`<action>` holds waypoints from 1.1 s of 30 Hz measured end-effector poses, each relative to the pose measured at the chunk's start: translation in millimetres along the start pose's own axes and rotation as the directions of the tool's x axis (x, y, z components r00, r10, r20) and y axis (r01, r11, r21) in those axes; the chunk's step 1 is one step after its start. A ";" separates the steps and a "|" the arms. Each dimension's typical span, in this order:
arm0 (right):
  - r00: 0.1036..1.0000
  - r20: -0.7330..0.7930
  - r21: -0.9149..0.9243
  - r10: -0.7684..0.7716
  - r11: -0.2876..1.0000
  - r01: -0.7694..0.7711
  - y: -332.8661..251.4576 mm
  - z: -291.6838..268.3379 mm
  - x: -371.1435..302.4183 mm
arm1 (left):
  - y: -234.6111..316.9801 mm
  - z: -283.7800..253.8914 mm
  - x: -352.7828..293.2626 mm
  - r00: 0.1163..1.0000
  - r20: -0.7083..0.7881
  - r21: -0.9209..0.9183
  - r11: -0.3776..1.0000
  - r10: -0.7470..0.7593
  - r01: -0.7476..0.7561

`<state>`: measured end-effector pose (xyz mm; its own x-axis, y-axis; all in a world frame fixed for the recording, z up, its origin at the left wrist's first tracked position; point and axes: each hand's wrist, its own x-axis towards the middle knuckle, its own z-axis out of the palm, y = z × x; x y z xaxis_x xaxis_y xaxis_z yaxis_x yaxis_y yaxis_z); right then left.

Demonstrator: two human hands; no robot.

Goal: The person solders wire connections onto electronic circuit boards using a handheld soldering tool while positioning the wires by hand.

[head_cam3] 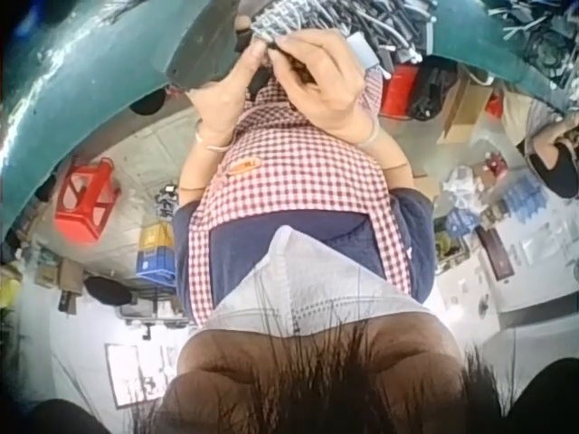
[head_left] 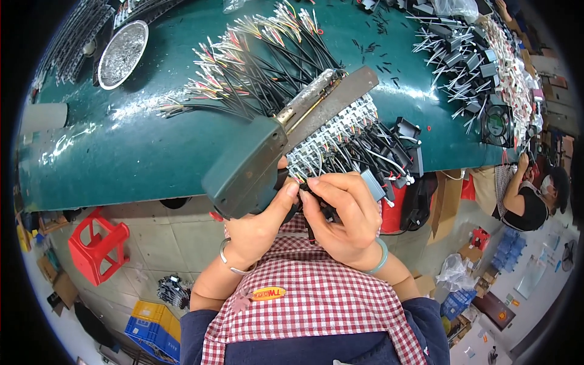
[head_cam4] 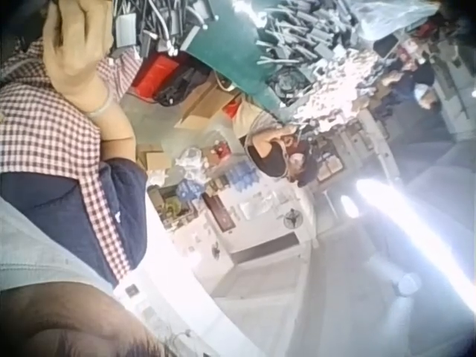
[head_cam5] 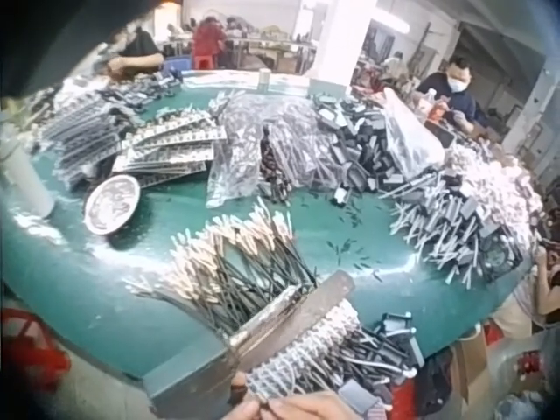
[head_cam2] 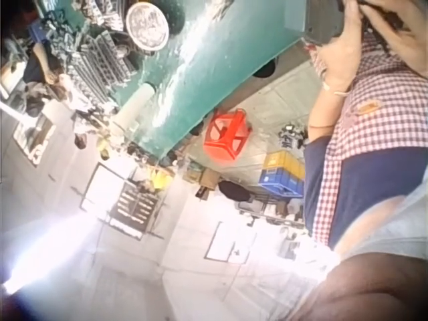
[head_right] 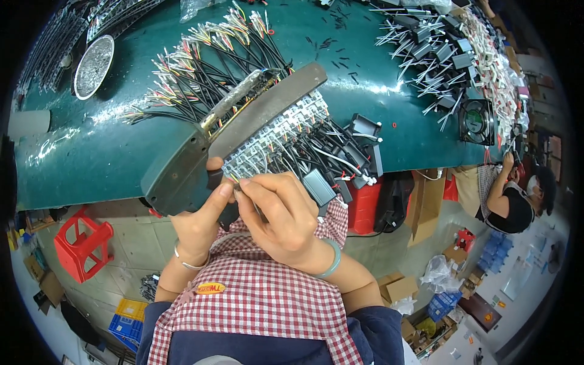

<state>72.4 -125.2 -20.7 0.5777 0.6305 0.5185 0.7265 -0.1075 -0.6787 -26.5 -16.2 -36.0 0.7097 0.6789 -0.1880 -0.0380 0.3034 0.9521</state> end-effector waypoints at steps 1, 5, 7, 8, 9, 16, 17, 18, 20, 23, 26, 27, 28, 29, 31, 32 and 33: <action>1.000 0.001 0.009 0.014 1.000 -0.014 -0.1 -0.4 0.1 | -0.1 0.0 -1.4 1.000 0.008 -0.011 1.000 -0.011 0.012; 0.999 -0.008 -0.092 0.031 0.995 -0.032 6.4 -2.4 1.4 | 1.4 -1.9 -9.3 0.999 -0.035 -0.032 0.999 -0.002 0.001; 0.997 0.036 -0.212 0.071 0.975 -0.062 17.3 -3.3 2.3 | -3.5 -16.4 -15.7 0.996 -0.010 0.193 0.978 0.085 -0.081; 0.995 0.043 -0.218 0.092 0.973 -0.081 19.8 -2.1 2.0 | 0.9 -23.2 -20.5 0.997 -0.009 0.195 0.978 0.080 -0.077; 0.995 0.043 -0.221 0.096 0.972 -0.084 20.9 -0.9 0.9 | 7.5 -30.2 -25.8 0.998 0.046 0.281 0.958 0.043 -0.054; 0.995 0.031 -0.254 0.097 0.963 -0.086 23.9 3.4 -1.3 | 10.8 -58.8 -47.3 0.984 0.064 0.605 0.778 0.168 -0.172; 0.996 0.030 -0.263 0.084 0.962 -0.073 24.6 3.4 -1.4 | 10.5 -63.2 -50.7 0.984 0.082 0.656 0.735 0.158 -0.172; 0.996 0.031 -0.263 0.085 0.962 -0.074 24.6 3.9 -1.2 | 9.8 -66.7 -54.6 0.984 0.082 0.656 0.735 0.156 -0.171; 0.996 0.035 -0.266 0.086 0.961 -0.073 24.1 4.3 -0.9 | 8.5 -71.1 -59.7 0.978 0.106 0.676 0.708 0.177 -0.202; 0.995 0.041 -0.267 0.089 0.961 -0.075 24.1 4.0 -0.7 | 18.0 -70.6 -56.0 0.951 0.218 0.713 0.629 0.220 -0.309; 0.996 0.037 -0.266 0.087 0.961 -0.074 25.0 5.6 -2.0 | 24.2 -67.8 -52.9 0.946 0.240 0.706 0.630 0.217 -0.323; 0.996 0.036 -0.266 0.087 0.961 -0.075 24.8 5.5 -1.9 | 24.1 -67.5 -51.6 0.946 0.240 0.706 0.630 0.216 -0.323; 0.996 0.035 -0.268 0.087 0.961 -0.075 24.5 5.3 -1.7 | 23.8 -67.1 -50.1 0.941 0.256 0.699 0.629 0.223 -0.340; 0.996 0.034 -0.270 0.087 0.960 -0.074 24.3 5.1 -1.5 | 23.8 -66.9 -49.0 0.934 0.272 0.692 0.628 0.230 -0.356; 0.996 0.032 -0.270 0.088 0.960 -0.077 24.1 4.7 -1.7 | 25.2 -65.9 -48.2 0.933 0.283 0.695 0.622 0.225 -0.360; 0.996 0.031 -0.269 0.089 0.960 -0.078 24.2 4.5 -1.8 | 25.8 -65.5 -47.8 0.931 0.292 0.699 0.616 0.220 -0.364; 0.996 0.030 -0.269 0.090 0.960 -0.078 24.2 4.6 -1.9 | 26.1 -65.1 -47.3 0.931 0.292 0.699 0.615 0.220 -0.365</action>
<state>87.2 -125.4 -40.5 0.6291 0.6411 0.4396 0.7521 -0.3591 -0.5526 -106.9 3.2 -18.0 0.8577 0.5033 0.1049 0.2095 -0.5285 0.8227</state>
